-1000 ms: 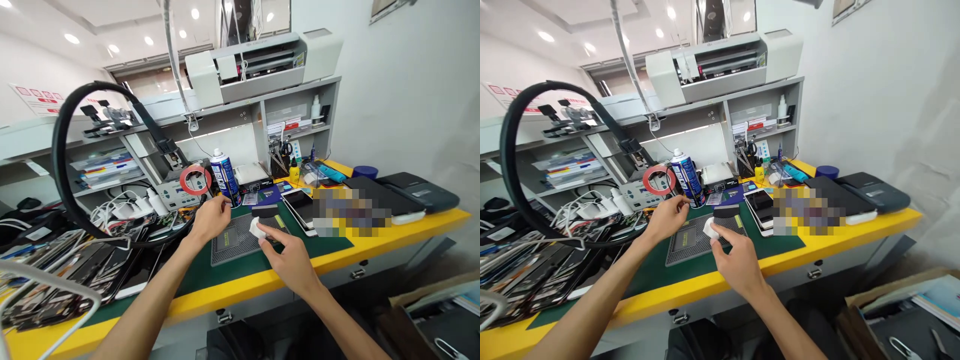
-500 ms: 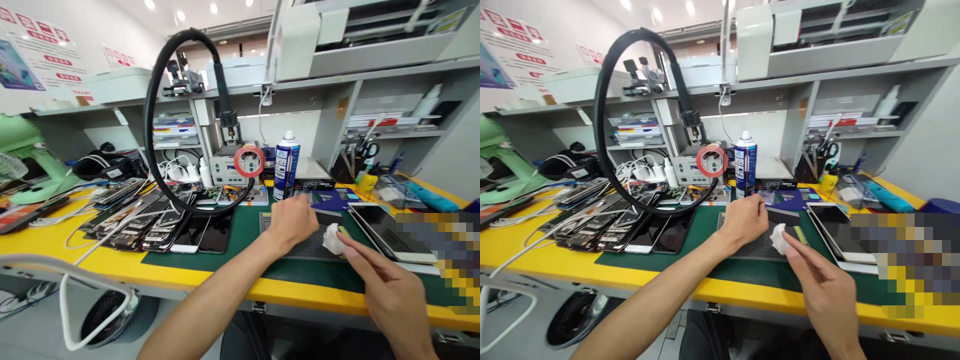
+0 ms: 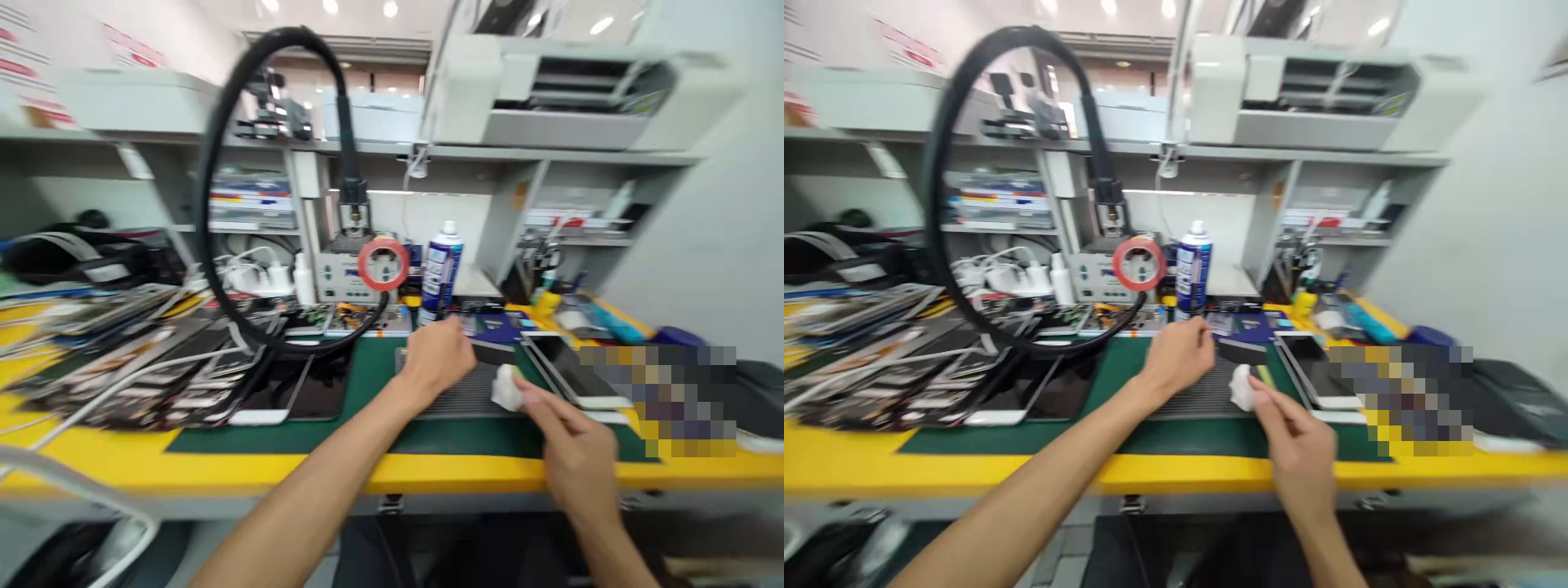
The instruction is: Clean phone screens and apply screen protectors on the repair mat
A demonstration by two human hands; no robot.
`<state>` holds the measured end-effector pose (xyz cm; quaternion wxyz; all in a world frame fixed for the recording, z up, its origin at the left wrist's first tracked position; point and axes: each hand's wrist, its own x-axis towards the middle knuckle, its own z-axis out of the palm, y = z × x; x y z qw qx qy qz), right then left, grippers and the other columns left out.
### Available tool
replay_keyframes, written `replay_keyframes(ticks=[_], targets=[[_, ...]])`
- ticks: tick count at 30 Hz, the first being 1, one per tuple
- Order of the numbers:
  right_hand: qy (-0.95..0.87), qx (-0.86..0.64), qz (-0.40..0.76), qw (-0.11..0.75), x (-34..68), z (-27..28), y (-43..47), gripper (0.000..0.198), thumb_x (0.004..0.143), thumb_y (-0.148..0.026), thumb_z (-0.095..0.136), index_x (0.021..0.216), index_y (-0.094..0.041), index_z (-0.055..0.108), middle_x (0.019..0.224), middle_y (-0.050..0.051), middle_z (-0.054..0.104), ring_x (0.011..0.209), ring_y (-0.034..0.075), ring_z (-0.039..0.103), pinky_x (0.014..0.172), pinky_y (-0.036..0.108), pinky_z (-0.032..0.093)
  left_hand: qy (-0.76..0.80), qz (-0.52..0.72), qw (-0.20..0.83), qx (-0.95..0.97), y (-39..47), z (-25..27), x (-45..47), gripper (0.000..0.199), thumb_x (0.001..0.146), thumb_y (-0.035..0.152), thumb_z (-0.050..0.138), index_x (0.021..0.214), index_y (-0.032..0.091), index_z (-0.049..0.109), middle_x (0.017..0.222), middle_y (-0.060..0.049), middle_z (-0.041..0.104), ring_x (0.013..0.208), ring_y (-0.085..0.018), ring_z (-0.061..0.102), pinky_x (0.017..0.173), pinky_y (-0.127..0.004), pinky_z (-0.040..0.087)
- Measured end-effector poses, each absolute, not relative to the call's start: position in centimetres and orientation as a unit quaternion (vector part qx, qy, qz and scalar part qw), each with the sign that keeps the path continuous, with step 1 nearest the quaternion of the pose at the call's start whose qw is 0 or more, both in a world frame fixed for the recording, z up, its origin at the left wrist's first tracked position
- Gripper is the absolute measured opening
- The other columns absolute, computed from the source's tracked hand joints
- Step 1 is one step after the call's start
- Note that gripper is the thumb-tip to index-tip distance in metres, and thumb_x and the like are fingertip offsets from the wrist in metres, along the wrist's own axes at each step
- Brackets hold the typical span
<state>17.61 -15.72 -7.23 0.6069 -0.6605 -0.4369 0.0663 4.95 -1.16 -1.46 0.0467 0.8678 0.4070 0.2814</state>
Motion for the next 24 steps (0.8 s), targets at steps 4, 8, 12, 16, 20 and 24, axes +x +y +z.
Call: replay_keyframes(ticks=[4, 8, 12, 16, 20, 24], targets=[[-0.390, -0.622, 0.156, 0.661, 16.2, -6.1, -15.0, 0.034, 0.083, -0.045, 0.071, 0.104, -0.020, 0.079, 0.100, 0.008, 0.079, 0.092, 0.031, 0.074, 0.084, 0.041, 0.061, 0.405, 0.303, 0.072, 0.860, -0.6, -1.6, 5.3, 0.025, 0.094, 0.027, 0.043, 0.101, 0.021, 0.066, 0.088, -0.009, 0.076, 0.083, -0.026, 0.072, 0.070, -0.032, 0.049], [-0.415, -0.636, 0.154, 0.632, 17.1, -5.7, -15.5, 0.035, 0.083, -0.045, 0.069, 0.104, -0.019, 0.079, 0.084, 0.008, 0.078, 0.078, 0.029, 0.074, 0.070, 0.038, 0.061, 0.386, 0.306, 0.086, 0.866, -0.5, -1.7, 5.3, 0.028, 0.094, 0.032, 0.042, 0.098, 0.020, 0.067, 0.081, -0.008, 0.074, 0.074, -0.026, 0.070, 0.057, -0.029, 0.043], [-0.479, -0.718, -0.012, 0.505, 21.2, -3.1, -16.1, 0.036, 0.091, -0.037, 0.050, 0.104, -0.019, 0.078, 0.093, 0.007, 0.077, 0.079, 0.023, 0.072, 0.070, 0.033, 0.058, 0.372, 0.306, 0.092, 0.872, -0.4, -1.7, 4.9, 0.031, 0.094, 0.035, 0.041, 0.100, 0.019, 0.067, 0.073, -0.007, 0.072, 0.065, -0.025, 0.067, 0.049, -0.028, 0.036], [-0.472, -0.775, -0.061, 0.416, 27.1, 0.7, -15.1, 0.040, 0.093, -0.029, 0.042, 0.109, -0.013, 0.075, 0.107, 0.013, 0.075, 0.093, 0.027, 0.071, 0.083, 0.038, 0.054, 0.370, 0.316, 0.090, 0.869, -0.3, -1.7, 4.7, 0.032, 0.094, 0.034, 0.041, 0.101, 0.019, 0.068, 0.072, -0.006, 0.071, 0.064, -0.024, 0.066, 0.048, -0.028, 0.035], [-0.480, -0.828, -0.050, 0.285, 30.0, 1.9, -13.3, 0.042, 0.084, -0.042, 0.064, 0.107, -0.009, 0.072, 0.106, 0.021, 0.073, 0.101, 0.036, 0.068, 0.085, 0.041, 0.050, 0.374, 0.325, 0.083, 0.864, -0.1, -1.7, 4.6, 0.031, 0.093, 0.034, 0.041, 0.098, 0.020, 0.068, 0.073, -0.007, 0.072, 0.065, -0.024, 0.067, 0.050, -0.028, 0.037], [-0.490, -0.853, -0.014, 0.181, 29.5, 0.7, -11.8, 0.049, 0.068, -0.055, 0.081, 0.090, -0.012, 0.070, 0.103, 0.021, 0.071, 0.086, 0.033, 0.069, 0.070, 0.035, 0.050, 0.384, 0.331, 0.077, 0.858, 0.4, -1.7, 4.2, 0.030, 0.093, 0.034, 0.042, 0.095, 0.020, 0.068, 0.077, -0.008, 0.074, 0.068, -0.025, 0.068, 0.050, -0.028, 0.037]])
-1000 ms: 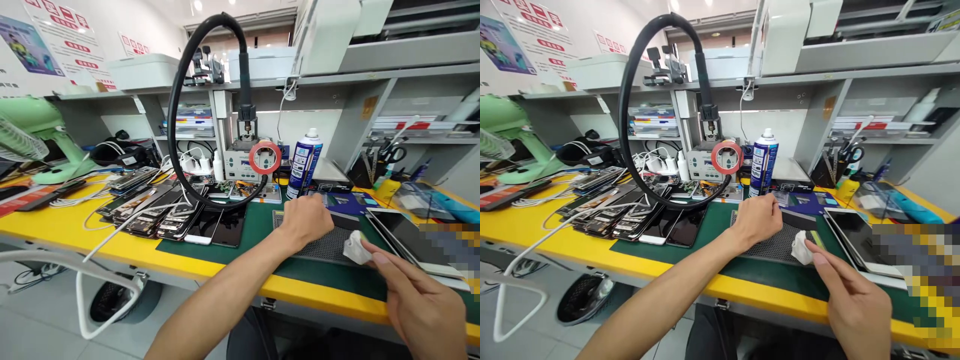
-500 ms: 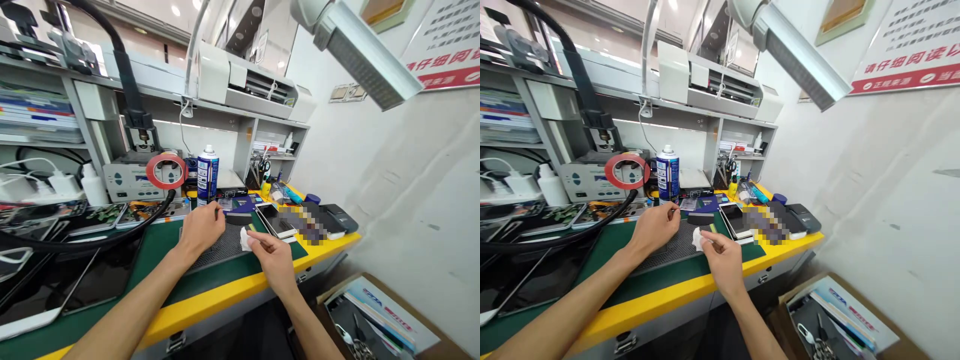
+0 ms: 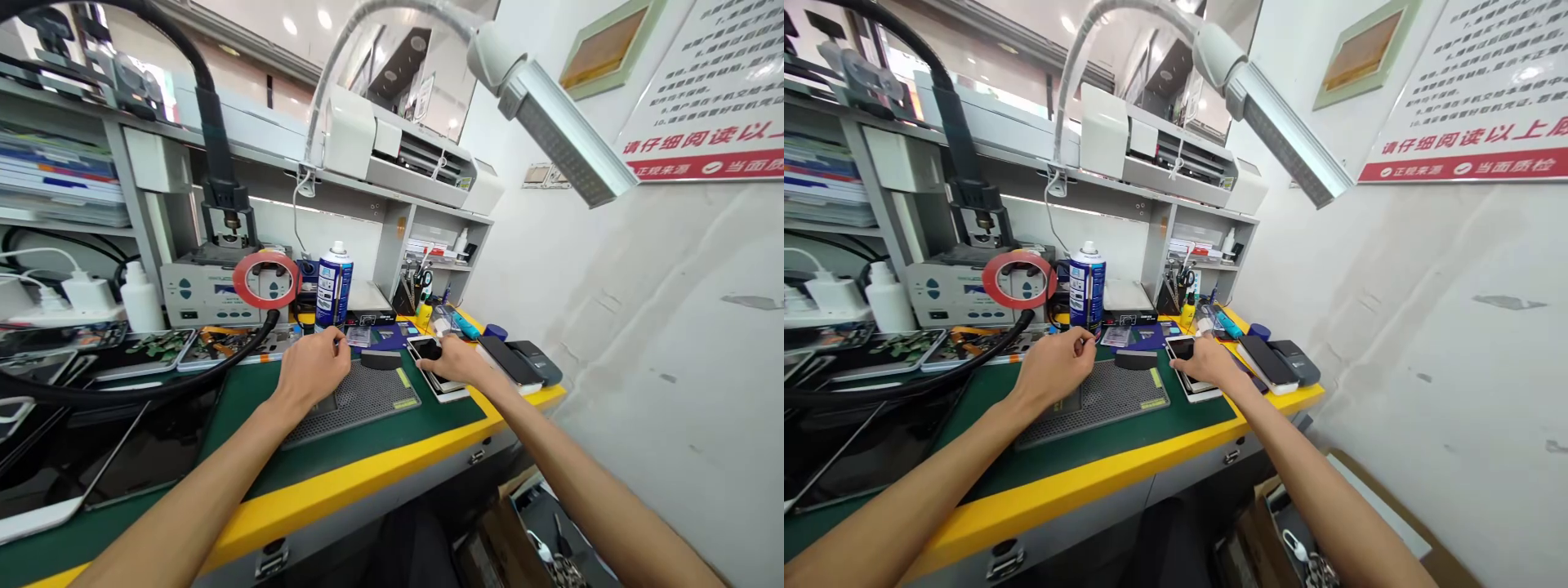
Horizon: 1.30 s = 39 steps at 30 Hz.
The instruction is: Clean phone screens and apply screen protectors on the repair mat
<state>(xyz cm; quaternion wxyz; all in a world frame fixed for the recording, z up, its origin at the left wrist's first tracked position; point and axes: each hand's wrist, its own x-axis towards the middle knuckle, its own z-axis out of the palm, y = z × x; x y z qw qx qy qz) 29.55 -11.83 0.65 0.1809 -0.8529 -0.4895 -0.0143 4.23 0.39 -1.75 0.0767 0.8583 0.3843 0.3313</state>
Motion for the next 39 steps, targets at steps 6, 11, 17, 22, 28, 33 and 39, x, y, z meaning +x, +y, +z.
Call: replay_keyframes(ticks=[6, 11, 17, 22, 28, 33, 39], targets=[[-0.473, -0.872, -0.025, 0.126, 29.0, -0.6, -10.7, 0.044, 0.070, -0.047, 0.081, 0.095, -0.015, 0.066, 0.112, 0.017, 0.066, 0.094, 0.029, 0.067, 0.071, 0.030, 0.050, 0.399, 0.335, 0.069, 0.851, 0.9, -1.9, 3.9, 0.029, 0.092, 0.032, 0.042, 0.094, 0.020, 0.068, 0.076, -0.007, 0.073, 0.069, -0.025, 0.068, 0.051, -0.028, 0.038], [-0.473, -0.870, -0.045, 0.131, 29.3, -0.8, -10.9, 0.051, 0.075, -0.049, 0.073, 0.105, -0.009, 0.064, 0.118, 0.021, 0.062, 0.096, 0.031, 0.066, 0.075, 0.032, 0.050, 0.400, 0.342, 0.073, 0.847, 0.8, -1.8, 4.1, 0.028, 0.092, 0.032, 0.043, 0.094, 0.020, 0.068, 0.080, -0.008, 0.075, 0.071, -0.026, 0.069, 0.052, -0.029, 0.038], [-0.508, -0.843, -0.056, 0.166, 30.0, 0.9, -11.6, 0.068, 0.079, -0.052, 0.067, 0.126, -0.004, 0.056, 0.133, 0.026, 0.053, 0.113, 0.036, 0.059, 0.087, 0.037, 0.048, 0.398, 0.352, 0.089, 0.842, 0.7, -1.5, 4.0, 0.028, 0.092, 0.033, 0.044, 0.094, 0.020, 0.069, 0.077, -0.008, 0.074, 0.068, -0.025, 0.068, 0.050, -0.028, 0.037], [-0.589, -0.785, -0.042, 0.189, 28.5, 3.0, -11.8, 0.080, 0.076, -0.050, 0.072, 0.141, -0.010, 0.048, 0.138, 0.018, 0.051, 0.118, 0.032, 0.056, 0.098, 0.039, 0.045, 0.422, 0.391, 0.104, 0.811, 1.2, -0.6, 3.3, 0.024, 0.089, 0.030, 0.046, 0.089, 0.022, 0.069, 0.078, -0.005, 0.074, 0.075, -0.025, 0.069, 0.060, -0.029, 0.042], [-0.732, -0.634, 0.119, 0.218, 23.0, 2.1, -11.6, 0.091, 0.072, -0.043, 0.078, 0.150, -0.017, 0.038, 0.154, 0.016, 0.035, 0.124, 0.030, 0.053, 0.102, 0.040, 0.046, 0.439, 0.427, 0.127, 0.780, 2.4, -0.4, 2.1, 0.024, 0.089, 0.031, 0.046, 0.087, 0.023, 0.069, 0.074, -0.003, 0.072, 0.072, -0.022, 0.067, 0.062, -0.029, 0.043], [-0.795, -0.554, 0.176, 0.177, 19.6, 0.8, -10.3, 0.095, 0.072, -0.033, 0.075, 0.154, -0.018, 0.031, 0.160, 0.016, 0.027, 0.144, 0.034, 0.033, 0.115, 0.045, 0.033, 0.441, 0.443, 0.137, 0.768, 3.1, -0.8, 1.7, 0.022, 0.088, 0.030, 0.048, 0.084, 0.023, 0.069, 0.073, -0.002, 0.073, 0.072, -0.022, 0.067, 0.063, -0.029, 0.043], [-0.830, -0.515, 0.171, 0.128, 17.9, 0.5, -8.7, 0.098, 0.071, -0.028, 0.071, 0.157, -0.018, 0.024, 0.162, 0.016, 0.024, 0.145, 0.035, 0.032, 0.115, 0.044, 0.035, 0.452, 0.458, 0.155, 0.749, 4.0, -1.1, 1.5, 0.022, 0.086, 0.029, 0.050, 0.086, 0.023, 0.071, 0.077, -0.002, 0.074, 0.074, -0.021, 0.067, 0.067, -0.029, 0.044]])
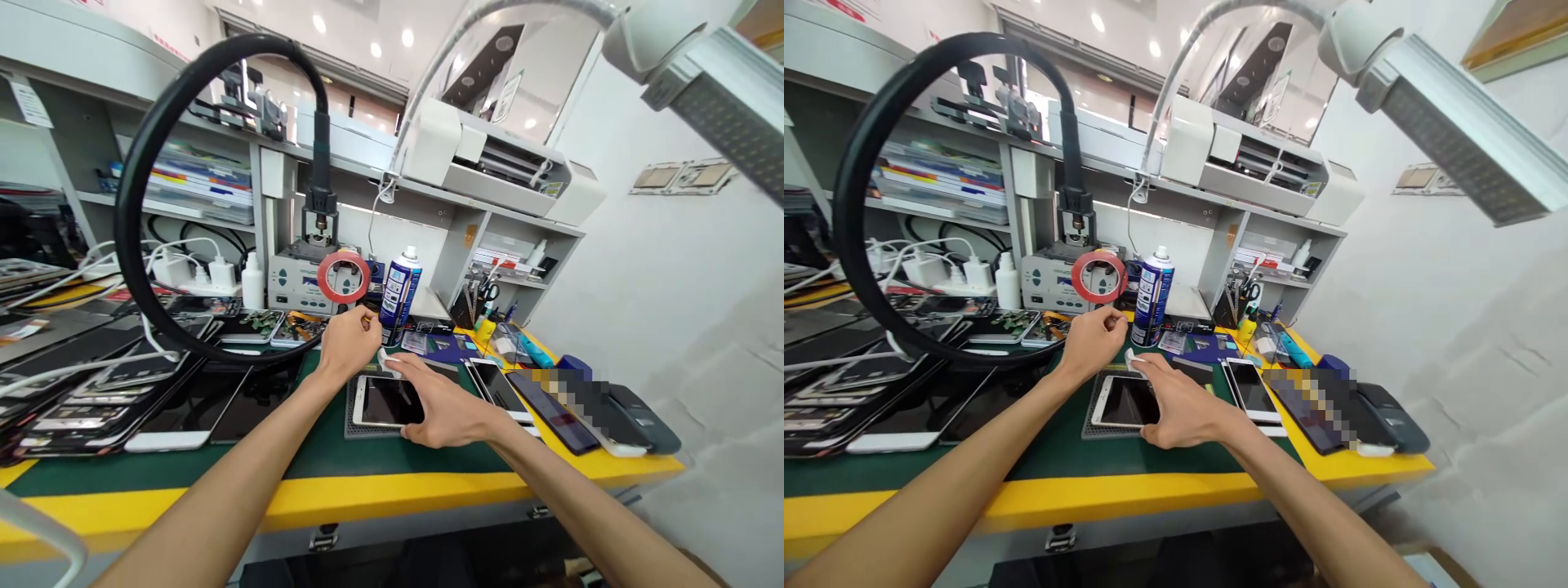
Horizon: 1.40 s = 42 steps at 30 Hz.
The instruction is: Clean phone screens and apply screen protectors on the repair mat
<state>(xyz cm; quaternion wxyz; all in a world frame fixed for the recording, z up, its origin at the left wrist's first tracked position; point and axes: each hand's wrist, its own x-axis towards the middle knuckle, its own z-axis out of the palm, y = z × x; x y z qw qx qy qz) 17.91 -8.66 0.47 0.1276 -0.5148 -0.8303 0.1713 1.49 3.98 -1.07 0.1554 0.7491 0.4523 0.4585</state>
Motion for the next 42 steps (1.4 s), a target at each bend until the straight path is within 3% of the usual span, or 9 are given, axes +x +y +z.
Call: replay_keyframes(ticks=[8, 11, 14, 16, 18, 23, 30, 35, 42], targets=[[-0.860, -0.468, 0.190, 0.073, 17.4, 1.4, -7.8, 0.093, 0.073, -0.024, 0.069, 0.156, -0.017, 0.028, 0.162, 0.015, 0.027, 0.143, 0.034, 0.037, 0.113, 0.045, 0.037, 0.456, 0.475, 0.203, 0.725, 4.7, -1.1, 1.1, 0.019, 0.083, 0.026, 0.051, 0.074, 0.021, 0.067, 0.068, -0.001, 0.070, 0.067, -0.020, 0.064, 0.061, -0.028, 0.042], [-0.862, -0.467, 0.173, 0.095, 17.1, 1.8, -7.7, 0.067, 0.081, -0.029, 0.068, 0.145, -0.019, 0.048, 0.152, 0.012, 0.047, 0.137, 0.029, 0.046, 0.110, 0.041, 0.040, 0.457, 0.481, 0.224, 0.714, 5.1, -1.2, 1.2, 0.020, 0.083, 0.025, 0.052, 0.069, 0.021, 0.066, 0.064, -0.001, 0.069, 0.062, -0.018, 0.063, 0.060, -0.027, 0.042], [-0.849, -0.505, 0.063, 0.141, 16.4, 1.1, -8.3, 0.032, 0.094, -0.025, 0.052, 0.123, -0.019, 0.066, 0.128, 0.010, 0.067, 0.123, 0.026, 0.057, 0.107, 0.042, 0.042, 0.458, 0.486, 0.232, 0.707, 5.2, -1.4, 1.3, 0.020, 0.082, 0.023, 0.053, 0.066, 0.020, 0.064, 0.061, 0.000, 0.067, 0.059, -0.017, 0.061, 0.058, -0.027, 0.042], [-0.852, -0.508, -0.016, 0.130, 15.7, 0.1, -9.2, 0.032, 0.097, -0.019, 0.044, 0.115, -0.017, 0.070, 0.119, 0.009, 0.071, 0.119, 0.027, 0.059, 0.108, 0.048, 0.039, 0.456, 0.488, 0.231, 0.707, 5.1, -1.6, 1.6, 0.020, 0.082, 0.023, 0.053, 0.065, 0.021, 0.064, 0.059, 0.000, 0.066, 0.058, -0.016, 0.060, 0.058, -0.027, 0.041], [-0.858, -0.501, -0.041, 0.108, 15.0, -1.1, -10.5, 0.036, 0.100, -0.021, 0.040, 0.124, -0.017, 0.066, 0.128, 0.009, 0.068, 0.125, 0.029, 0.056, 0.111, 0.050, 0.037, 0.451, 0.487, 0.230, 0.712, 5.0, -1.8, 1.9, 0.020, 0.082, 0.023, 0.054, 0.066, 0.021, 0.064, 0.059, 0.001, 0.066, 0.057, -0.016, 0.058, 0.057, -0.026, 0.040], [-0.833, -0.543, -0.028, 0.101, 13.8, -3.1, -13.4, 0.052, 0.104, -0.037, 0.036, 0.153, -0.021, 0.036, 0.156, 0.004, 0.043, 0.143, 0.028, 0.039, 0.119, 0.052, 0.030, 0.435, 0.491, 0.232, 0.718, 4.7, -2.5, 2.6, 0.016, 0.081, 0.024, 0.056, 0.073, 0.022, 0.069, 0.063, 0.002, 0.068, 0.062, -0.016, 0.060, 0.060, -0.027, 0.040], [-0.765, -0.627, -0.076, 0.129, 13.7, -4.9, -15.0, 0.045, 0.104, -0.034, 0.037, 0.144, -0.020, 0.050, 0.151, 0.004, 0.050, 0.144, 0.026, 0.038, 0.121, 0.053, 0.028, 0.423, 0.502, 0.224, 0.721, 5.1, -2.8, 2.3, 0.017, 0.082, 0.025, 0.056, 0.071, 0.022, 0.068, 0.065, 0.001, 0.069, 0.063, -0.017, 0.060, 0.061, -0.028, 0.039], [-0.742, -0.651, -0.102, 0.125, 14.4, -6.2, -15.9, 0.047, 0.104, -0.032, 0.035, 0.150, -0.024, 0.042, 0.156, 0.000, 0.042, 0.148, 0.027, 0.032, 0.119, 0.058, 0.032, 0.425, 0.501, 0.212, 0.724, 5.5, -3.0, 2.1, 0.017, 0.083, 0.026, 0.055, 0.071, 0.022, 0.068, 0.066, -0.001, 0.070, 0.063, -0.018, 0.061, 0.061, -0.028, 0.040], [-0.724, -0.663, -0.089, 0.170, 9.6, -6.9, -15.0, 0.050, 0.105, -0.035, 0.033, 0.152, -0.020, 0.041, 0.158, 0.002, 0.037, 0.150, 0.029, 0.026, 0.123, 0.062, 0.019, 0.430, 0.491, 0.191, 0.733, 5.7, -3.4, 2.0, 0.017, 0.082, 0.026, 0.055, 0.071, 0.023, 0.068, 0.067, -0.001, 0.070, 0.064, -0.019, 0.062, 0.062, -0.028, 0.040]])
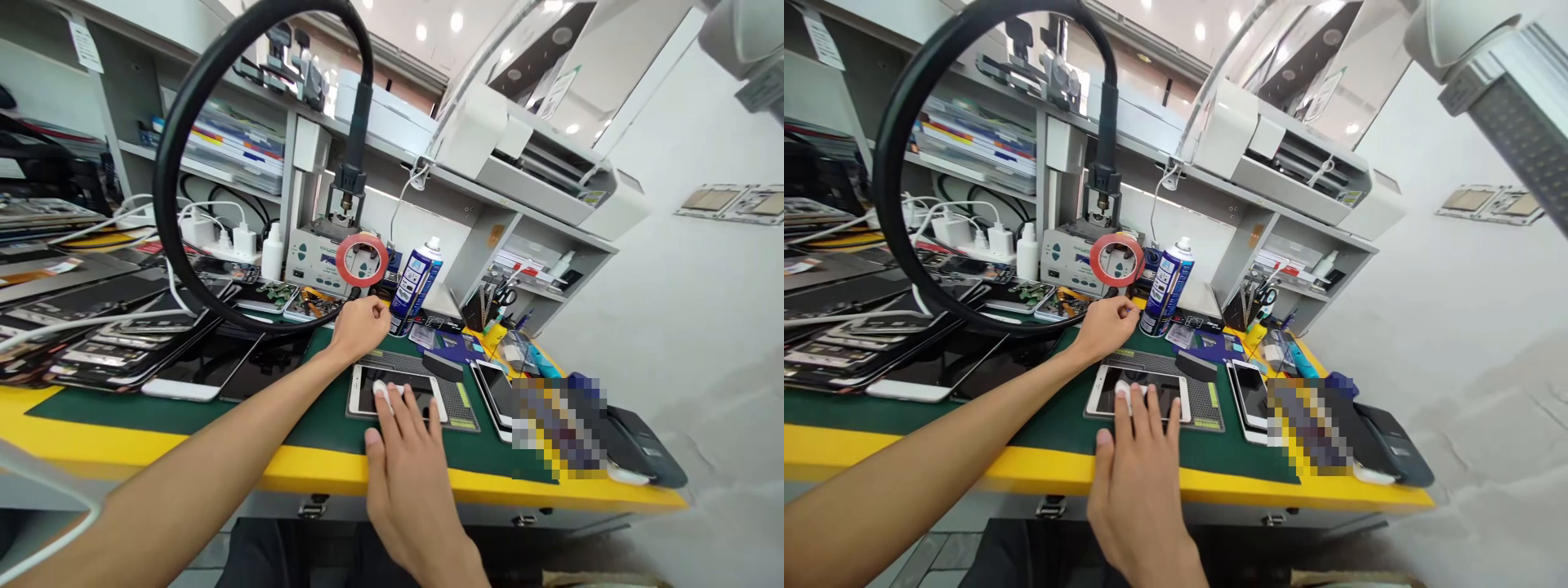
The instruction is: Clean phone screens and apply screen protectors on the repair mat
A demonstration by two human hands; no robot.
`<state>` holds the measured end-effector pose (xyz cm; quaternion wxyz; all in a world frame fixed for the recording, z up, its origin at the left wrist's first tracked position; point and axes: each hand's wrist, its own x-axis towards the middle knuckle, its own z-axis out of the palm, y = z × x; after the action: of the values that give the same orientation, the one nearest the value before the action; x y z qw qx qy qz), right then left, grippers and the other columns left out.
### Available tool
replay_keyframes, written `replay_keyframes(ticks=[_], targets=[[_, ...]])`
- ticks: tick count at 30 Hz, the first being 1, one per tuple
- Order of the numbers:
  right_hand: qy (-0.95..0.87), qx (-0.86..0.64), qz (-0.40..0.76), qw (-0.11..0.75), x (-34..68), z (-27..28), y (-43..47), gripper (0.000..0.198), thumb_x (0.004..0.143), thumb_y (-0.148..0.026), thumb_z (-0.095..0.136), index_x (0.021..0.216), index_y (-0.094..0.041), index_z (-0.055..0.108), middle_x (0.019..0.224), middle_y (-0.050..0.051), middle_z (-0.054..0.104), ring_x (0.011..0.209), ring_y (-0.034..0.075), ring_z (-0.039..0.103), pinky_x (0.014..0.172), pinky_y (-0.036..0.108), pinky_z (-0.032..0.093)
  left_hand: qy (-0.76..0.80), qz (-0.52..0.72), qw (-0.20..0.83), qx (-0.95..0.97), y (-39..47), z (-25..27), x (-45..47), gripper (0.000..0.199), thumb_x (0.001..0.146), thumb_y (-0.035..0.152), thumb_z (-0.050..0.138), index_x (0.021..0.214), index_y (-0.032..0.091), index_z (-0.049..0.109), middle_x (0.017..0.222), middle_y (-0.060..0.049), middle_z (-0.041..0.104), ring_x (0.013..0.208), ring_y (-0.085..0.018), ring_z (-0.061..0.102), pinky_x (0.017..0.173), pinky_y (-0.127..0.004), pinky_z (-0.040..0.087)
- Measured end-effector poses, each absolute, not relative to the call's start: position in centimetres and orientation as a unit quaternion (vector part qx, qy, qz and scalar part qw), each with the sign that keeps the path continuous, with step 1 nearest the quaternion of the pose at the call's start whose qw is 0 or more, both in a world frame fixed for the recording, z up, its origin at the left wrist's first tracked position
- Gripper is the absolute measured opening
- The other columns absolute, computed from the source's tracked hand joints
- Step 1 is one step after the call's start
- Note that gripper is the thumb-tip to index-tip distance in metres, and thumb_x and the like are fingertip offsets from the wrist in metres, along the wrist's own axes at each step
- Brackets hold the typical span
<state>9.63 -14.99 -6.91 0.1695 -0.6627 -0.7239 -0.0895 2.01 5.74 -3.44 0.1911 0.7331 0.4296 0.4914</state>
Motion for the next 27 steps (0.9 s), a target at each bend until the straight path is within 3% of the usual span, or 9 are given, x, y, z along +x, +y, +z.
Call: replay_keyframes(ticks=[5, 10, 21, 27], targets=[[-0.744, -0.640, -0.049, 0.189, 7.2, -6.3, -14.1, 0.052, 0.105, -0.037, 0.027, 0.153, -0.018, 0.038, 0.160, 0.006, 0.033, 0.151, 0.031, 0.022, 0.121, 0.065, 0.015, 0.428, 0.484, 0.181, 0.741, 5.8, -3.6, 1.8, 0.018, 0.081, 0.026, 0.054, 0.072, 0.022, 0.069, 0.067, -0.002, 0.070, 0.064, -0.019, 0.062, 0.063, -0.028, 0.042], [-0.734, -0.650, -0.072, 0.185, 9.2, -6.5, -15.0, 0.051, 0.105, -0.038, 0.031, 0.151, -0.021, 0.041, 0.159, 0.003, 0.035, 0.151, 0.031, 0.022, 0.121, 0.066, 0.014, 0.430, 0.469, 0.177, 0.751, 5.4, -3.8, 2.1, 0.019, 0.081, 0.026, 0.053, 0.073, 0.021, 0.070, 0.067, -0.002, 0.071, 0.064, -0.019, 0.063, 0.064, -0.027, 0.043], [-0.685, -0.712, -0.089, 0.130, 14.7, -7.3, -17.7, 0.056, 0.105, -0.039, 0.028, 0.158, -0.023, 0.026, 0.162, 0.001, 0.026, 0.151, 0.034, 0.019, 0.117, 0.069, 0.023, 0.406, 0.442, 0.191, 0.777, 4.7, -4.2, 2.7, 0.020, 0.082, 0.029, 0.051, 0.072, 0.022, 0.068, 0.064, -0.001, 0.069, 0.061, -0.019, 0.061, 0.059, -0.027, 0.041], [-0.675, -0.726, -0.075, 0.105, 15.0, -6.3, -15.9, 0.056, 0.105, -0.041, 0.024, 0.156, -0.019, 0.032, 0.160, 0.003, 0.031, 0.149, 0.036, 0.023, 0.116, 0.072, 0.020, 0.394, 0.427, 0.184, 0.793, 4.5, -4.2, 2.9, 0.021, 0.084, 0.028, 0.052, 0.072, 0.022, 0.068, 0.062, -0.001, 0.068, 0.059, -0.019, 0.061, 0.059, -0.028, 0.041]])
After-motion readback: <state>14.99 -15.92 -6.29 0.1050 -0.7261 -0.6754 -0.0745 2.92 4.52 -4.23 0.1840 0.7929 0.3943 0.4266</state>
